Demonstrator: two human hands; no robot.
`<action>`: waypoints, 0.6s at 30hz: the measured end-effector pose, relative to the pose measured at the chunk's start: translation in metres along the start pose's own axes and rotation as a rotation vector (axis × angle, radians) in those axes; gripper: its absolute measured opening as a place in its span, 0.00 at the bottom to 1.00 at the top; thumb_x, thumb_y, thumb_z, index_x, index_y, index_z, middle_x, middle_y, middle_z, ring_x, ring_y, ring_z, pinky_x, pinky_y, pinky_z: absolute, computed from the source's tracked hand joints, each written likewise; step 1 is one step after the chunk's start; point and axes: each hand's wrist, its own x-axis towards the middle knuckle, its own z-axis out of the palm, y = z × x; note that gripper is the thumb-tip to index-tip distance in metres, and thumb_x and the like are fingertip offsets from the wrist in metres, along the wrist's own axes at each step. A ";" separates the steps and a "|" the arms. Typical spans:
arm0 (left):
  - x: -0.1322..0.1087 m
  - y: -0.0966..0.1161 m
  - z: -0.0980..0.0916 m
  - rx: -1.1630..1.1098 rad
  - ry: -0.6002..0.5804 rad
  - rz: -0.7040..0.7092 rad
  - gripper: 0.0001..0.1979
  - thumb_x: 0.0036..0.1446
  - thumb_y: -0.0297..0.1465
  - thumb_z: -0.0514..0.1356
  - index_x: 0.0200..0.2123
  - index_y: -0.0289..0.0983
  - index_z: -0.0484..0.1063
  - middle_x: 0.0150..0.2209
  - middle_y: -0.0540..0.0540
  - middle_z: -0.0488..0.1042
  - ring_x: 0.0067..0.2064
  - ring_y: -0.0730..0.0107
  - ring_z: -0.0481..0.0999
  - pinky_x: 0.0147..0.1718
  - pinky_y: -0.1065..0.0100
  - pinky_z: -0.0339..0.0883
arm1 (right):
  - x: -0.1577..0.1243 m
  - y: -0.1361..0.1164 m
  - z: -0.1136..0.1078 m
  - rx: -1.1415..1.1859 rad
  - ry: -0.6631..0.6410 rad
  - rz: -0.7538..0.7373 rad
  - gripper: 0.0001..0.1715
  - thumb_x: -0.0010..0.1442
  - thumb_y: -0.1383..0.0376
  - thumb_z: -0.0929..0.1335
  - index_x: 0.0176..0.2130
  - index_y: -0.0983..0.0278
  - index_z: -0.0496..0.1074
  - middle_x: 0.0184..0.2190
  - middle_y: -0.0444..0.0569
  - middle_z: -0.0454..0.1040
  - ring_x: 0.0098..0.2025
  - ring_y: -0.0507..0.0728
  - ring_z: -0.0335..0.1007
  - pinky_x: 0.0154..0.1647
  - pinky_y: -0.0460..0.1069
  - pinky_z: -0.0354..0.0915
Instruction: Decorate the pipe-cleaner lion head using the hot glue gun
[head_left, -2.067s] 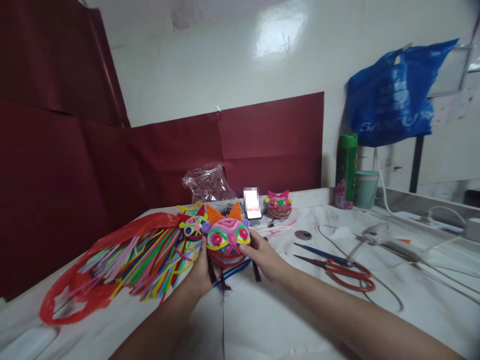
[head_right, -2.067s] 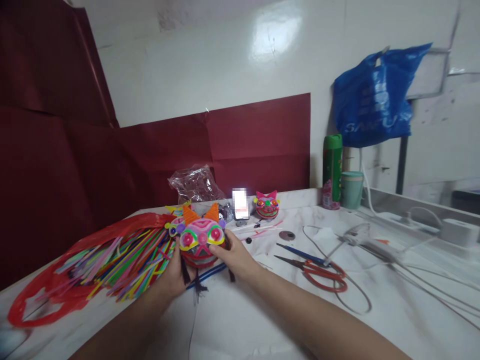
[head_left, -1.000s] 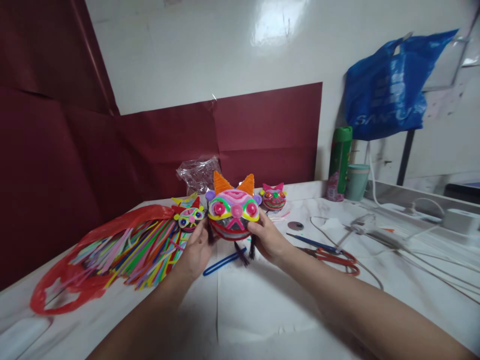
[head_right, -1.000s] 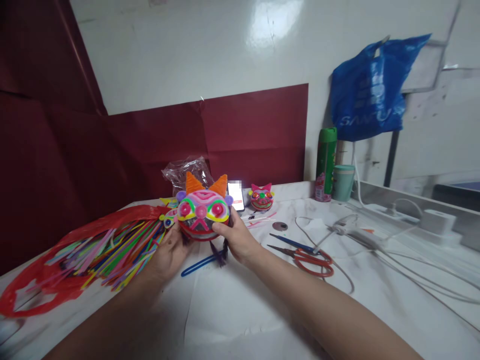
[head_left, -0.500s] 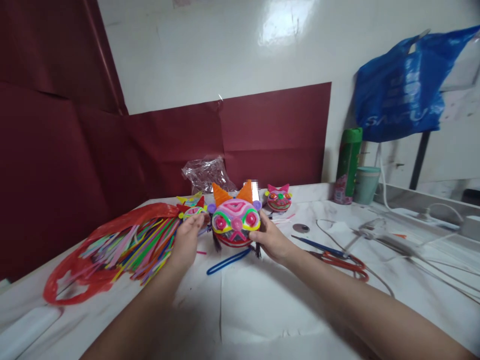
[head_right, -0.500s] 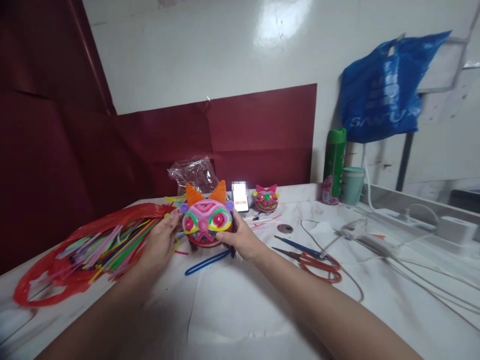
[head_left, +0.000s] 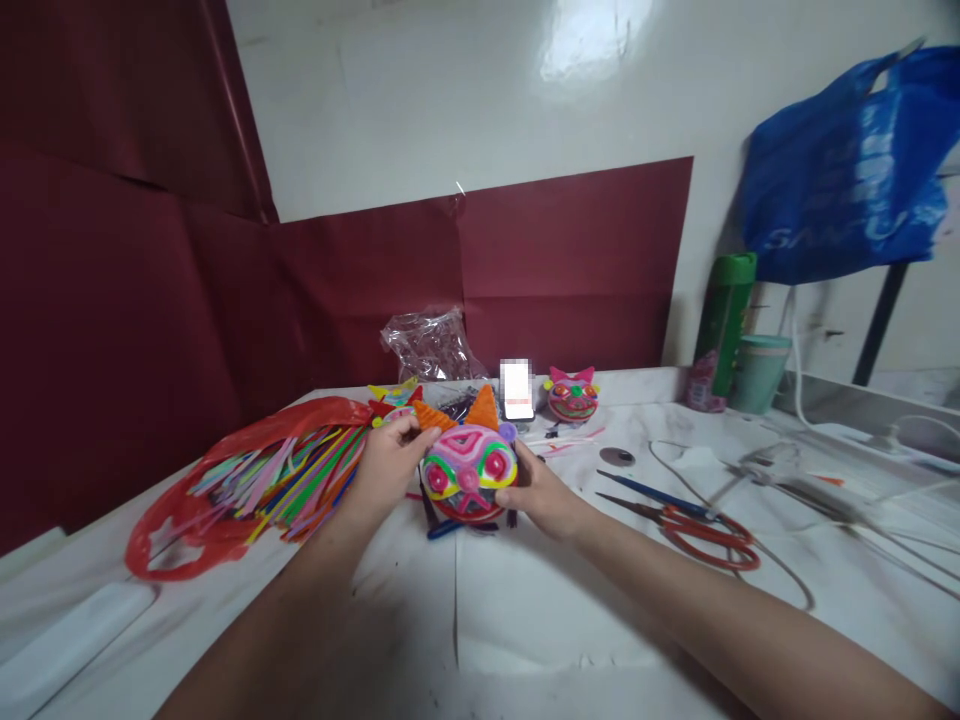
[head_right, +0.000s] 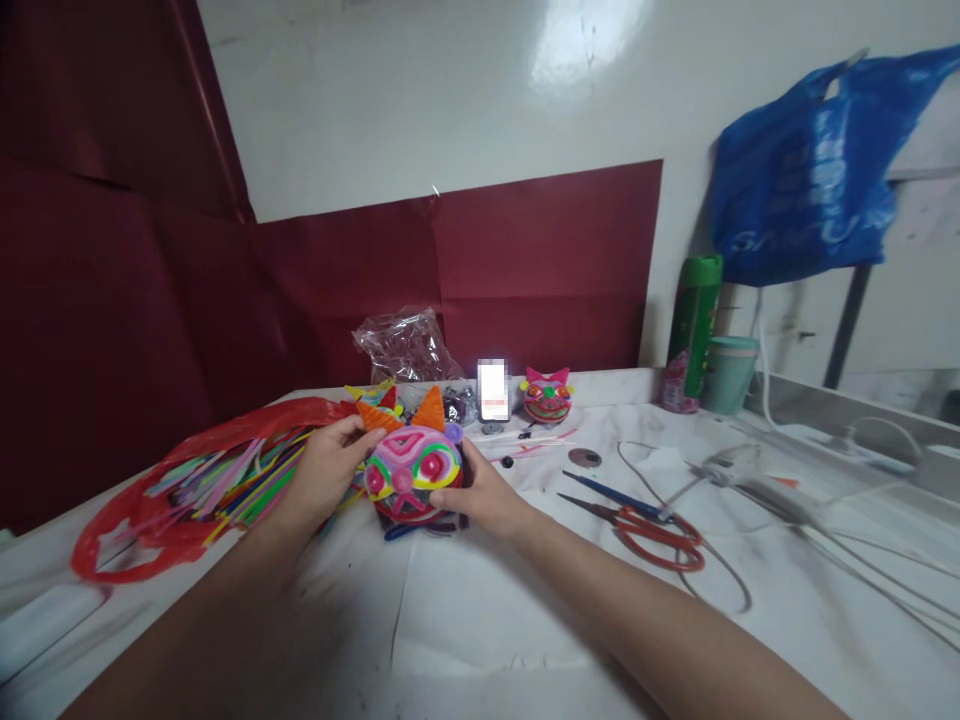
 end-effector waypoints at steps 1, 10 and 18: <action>0.000 -0.001 0.000 -0.010 -0.006 -0.017 0.14 0.45 0.40 0.67 0.22 0.36 0.72 0.21 0.53 0.68 0.27 0.71 0.66 0.28 0.70 0.60 | 0.000 0.000 0.000 -0.010 0.006 0.001 0.44 0.36 0.57 0.82 0.51 0.58 0.68 0.46 0.48 0.77 0.49 0.61 0.74 0.53 0.57 0.68; -0.004 -0.007 0.009 -0.206 0.308 0.085 0.16 0.50 0.45 0.66 0.28 0.38 0.74 0.27 0.50 0.73 0.31 0.69 0.70 0.35 0.69 0.64 | 0.009 -0.017 -0.011 -0.011 0.161 -0.105 0.42 0.38 0.57 0.81 0.51 0.58 0.68 0.46 0.48 0.78 0.49 0.62 0.74 0.56 0.59 0.66; -0.030 -0.010 0.046 -0.481 -0.330 -0.207 0.20 0.47 0.44 0.69 0.39 0.37 0.79 0.37 0.43 0.80 0.46 0.53 0.76 0.46 0.59 0.66 | 0.010 -0.040 -0.011 -0.020 0.192 -0.224 0.36 0.40 0.57 0.81 0.47 0.56 0.69 0.44 0.46 0.78 0.49 0.62 0.74 0.53 0.58 0.68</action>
